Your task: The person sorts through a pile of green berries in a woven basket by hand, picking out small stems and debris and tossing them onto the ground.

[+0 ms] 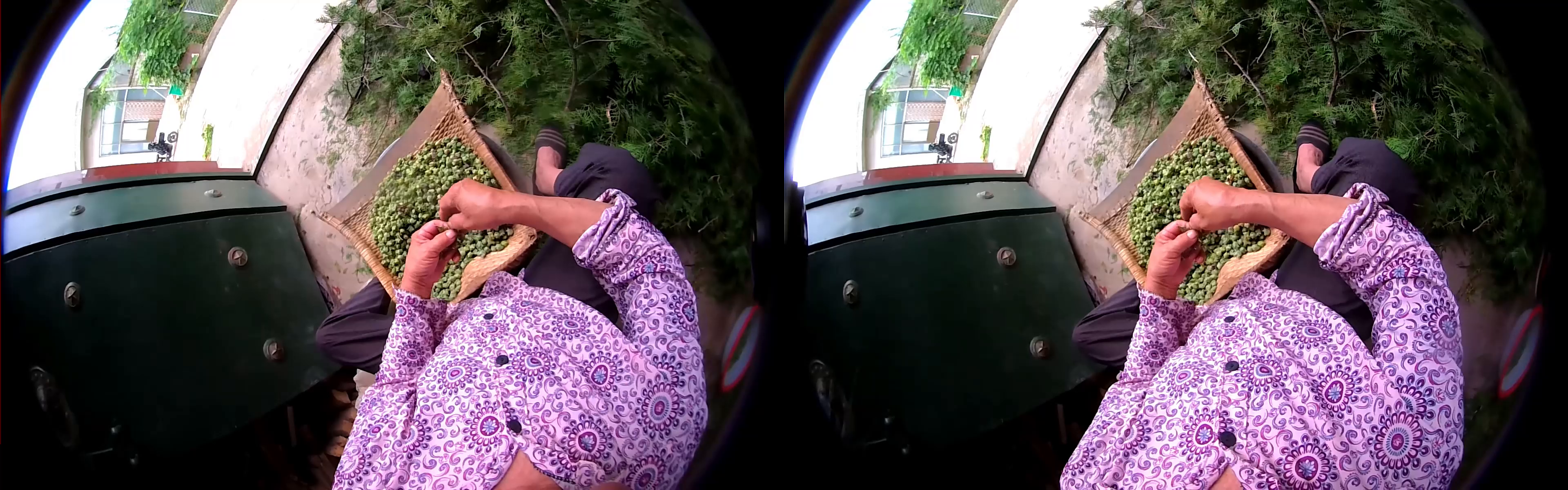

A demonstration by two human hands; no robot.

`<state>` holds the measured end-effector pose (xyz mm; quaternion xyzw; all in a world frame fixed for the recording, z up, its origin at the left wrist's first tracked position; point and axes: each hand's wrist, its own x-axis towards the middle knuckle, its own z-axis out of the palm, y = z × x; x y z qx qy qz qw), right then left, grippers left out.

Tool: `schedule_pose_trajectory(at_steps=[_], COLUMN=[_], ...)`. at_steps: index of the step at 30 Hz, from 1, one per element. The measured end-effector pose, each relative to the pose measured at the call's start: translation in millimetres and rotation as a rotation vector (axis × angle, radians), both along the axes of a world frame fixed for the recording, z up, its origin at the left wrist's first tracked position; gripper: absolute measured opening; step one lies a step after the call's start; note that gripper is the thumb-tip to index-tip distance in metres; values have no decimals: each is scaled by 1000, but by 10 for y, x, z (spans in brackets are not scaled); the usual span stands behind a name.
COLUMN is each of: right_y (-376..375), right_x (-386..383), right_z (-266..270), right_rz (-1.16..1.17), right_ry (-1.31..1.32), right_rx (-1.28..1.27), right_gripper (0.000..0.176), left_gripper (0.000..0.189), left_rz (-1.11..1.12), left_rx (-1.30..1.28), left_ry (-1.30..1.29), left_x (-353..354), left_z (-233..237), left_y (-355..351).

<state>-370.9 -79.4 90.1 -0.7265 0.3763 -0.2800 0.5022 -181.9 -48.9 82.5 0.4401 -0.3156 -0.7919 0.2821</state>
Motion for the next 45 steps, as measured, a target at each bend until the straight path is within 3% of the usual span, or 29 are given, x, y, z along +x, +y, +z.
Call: schedule_pose_trajectory(at_steps=[3,5,7,10,11,13,14,15,16,17,19,21,23,25,28,29,35,39,43,45], right_y=[-37,-53,53,139,146,139,153,103,68,37,-25,-4,-12,0,13,17,9,4,-28,-22], right_x=[-31,-62,-53,80,78,12,-52,-116,-154,-190,-319,-402,-489,-491,-443,-427,-364,-364,-317,-304], right_z=[-120,-188,-126,-109,-130,-209,-291,-157,-61,52,404,421,574,671,703,692,702,665,604,591], right_rz=[-55,-58,85,258,262,84,-55,-53,-87,-120,-10,-196,-127,-108,-37,-23,-56,-45,2,1], right_ry=[-40,369,487,677,681,477,248,303,428,551,721,653,617,629,670,661,696,680,724,726], right_rx=[-71,-132,-84,-49,-47,-245,-409,-404,-389,-372,-307,-351,-226,-280,-286,-334,-295,-277,-236,-234], right_gripper=[11,16,15,17,17,16,1,3,7,12,15,15,13,13,14,14,15,15,14,14], left_gripper=[3,3,4,19,27,47,50,53,40,26,20,14,13,14,12,13,6,6,4,6], left_rz=[-34,-14,75,-175,-290,-468,-561,-655,-605,-518,-304,-243,-326,-352,-323,-299,-552,-687,-581,-331], left_rx=[-51,-96,-163,-457,-579,-678,-847,-1013,-1047,-1041,-707,-728,-708,-636,-778,-882,-1063,-1015,-1069,-784], left_ry=[-70,-83,-160,-285,-306,-75,-171,-268,-374,-396,-254,-574,-802,-899,-972,-970,-1361,-1512,-1394,-1036], left_x=[115,292,266,-296,-622,-1182,-1347,-1477,-1549,-1531,-1289,-869,-312,83,168,292,77,53,174,287], left_z=[96,140,240,551,723,995,994,987,1010,964,705,317,-373,-758,-988,-1357,-1332,-1273,-1246,-1200], left_y=[-50,-161,-346,-769,-840,-803,-908,-1016,-1079,-1159,-1291,-1266,-1118,-775,-474,-473,-451,-444,-429,-429])
